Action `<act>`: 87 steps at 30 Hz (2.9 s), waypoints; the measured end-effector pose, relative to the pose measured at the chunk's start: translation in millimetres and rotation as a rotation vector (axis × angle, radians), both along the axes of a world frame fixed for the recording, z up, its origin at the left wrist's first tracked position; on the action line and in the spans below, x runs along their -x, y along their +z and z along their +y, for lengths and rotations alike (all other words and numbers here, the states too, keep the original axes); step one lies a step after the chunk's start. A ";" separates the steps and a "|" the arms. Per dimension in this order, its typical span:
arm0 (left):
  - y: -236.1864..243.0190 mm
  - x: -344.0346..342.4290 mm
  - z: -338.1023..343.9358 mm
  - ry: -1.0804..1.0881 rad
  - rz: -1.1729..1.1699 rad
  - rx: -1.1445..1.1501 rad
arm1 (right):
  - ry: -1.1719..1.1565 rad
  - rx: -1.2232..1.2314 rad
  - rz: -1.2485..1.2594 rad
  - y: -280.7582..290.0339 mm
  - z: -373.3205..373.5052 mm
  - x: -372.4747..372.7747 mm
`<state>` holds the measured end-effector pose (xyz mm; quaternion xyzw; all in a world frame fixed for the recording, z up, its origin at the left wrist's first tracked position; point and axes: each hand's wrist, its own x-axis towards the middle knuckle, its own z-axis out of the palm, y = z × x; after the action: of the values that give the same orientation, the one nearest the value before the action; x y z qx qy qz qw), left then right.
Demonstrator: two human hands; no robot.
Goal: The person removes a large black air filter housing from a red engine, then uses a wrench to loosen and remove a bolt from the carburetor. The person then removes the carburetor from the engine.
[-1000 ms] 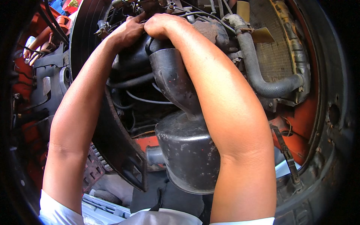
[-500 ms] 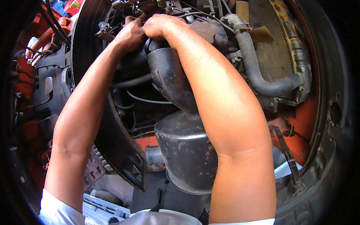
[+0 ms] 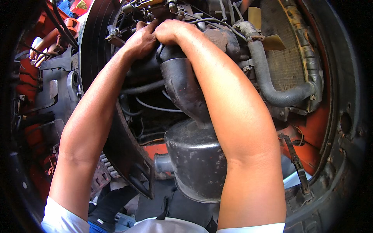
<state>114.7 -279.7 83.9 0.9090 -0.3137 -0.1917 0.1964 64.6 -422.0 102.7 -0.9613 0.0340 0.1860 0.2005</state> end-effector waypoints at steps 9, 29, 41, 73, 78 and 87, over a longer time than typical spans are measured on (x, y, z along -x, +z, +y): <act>-5.6 -12.0 1.5 -0.387 -0.304 -0.147 | -0.047 -0.027 0.012 2.9 -2.5 10.9; -22.5 -9.9 -2.8 -0.013 -0.121 -0.060 | 0.184 0.076 -0.017 8.3 -2.3 2.1; -20.3 -13.0 1.0 -0.181 -0.169 -0.114 | 0.112 0.157 0.043 13.5 2.1 2.0; -12.0 -12.5 -0.9 -0.374 -0.279 -0.193 | -0.040 -0.072 0.005 17.1 -5.3 20.1; -5.0 -9.6 -1.5 -0.210 -0.112 -0.088 | 0.134 0.119 -0.047 13.8 -2.0 12.8; -23.4 -12.8 -5.7 -0.040 -0.076 -0.074 | -0.062 0.038 0.026 17.8 1.5 17.4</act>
<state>127.5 -285.4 60.5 0.9158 -0.3318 -0.1725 0.1466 47.3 -420.5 120.5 -0.9608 0.0700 0.1917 0.1875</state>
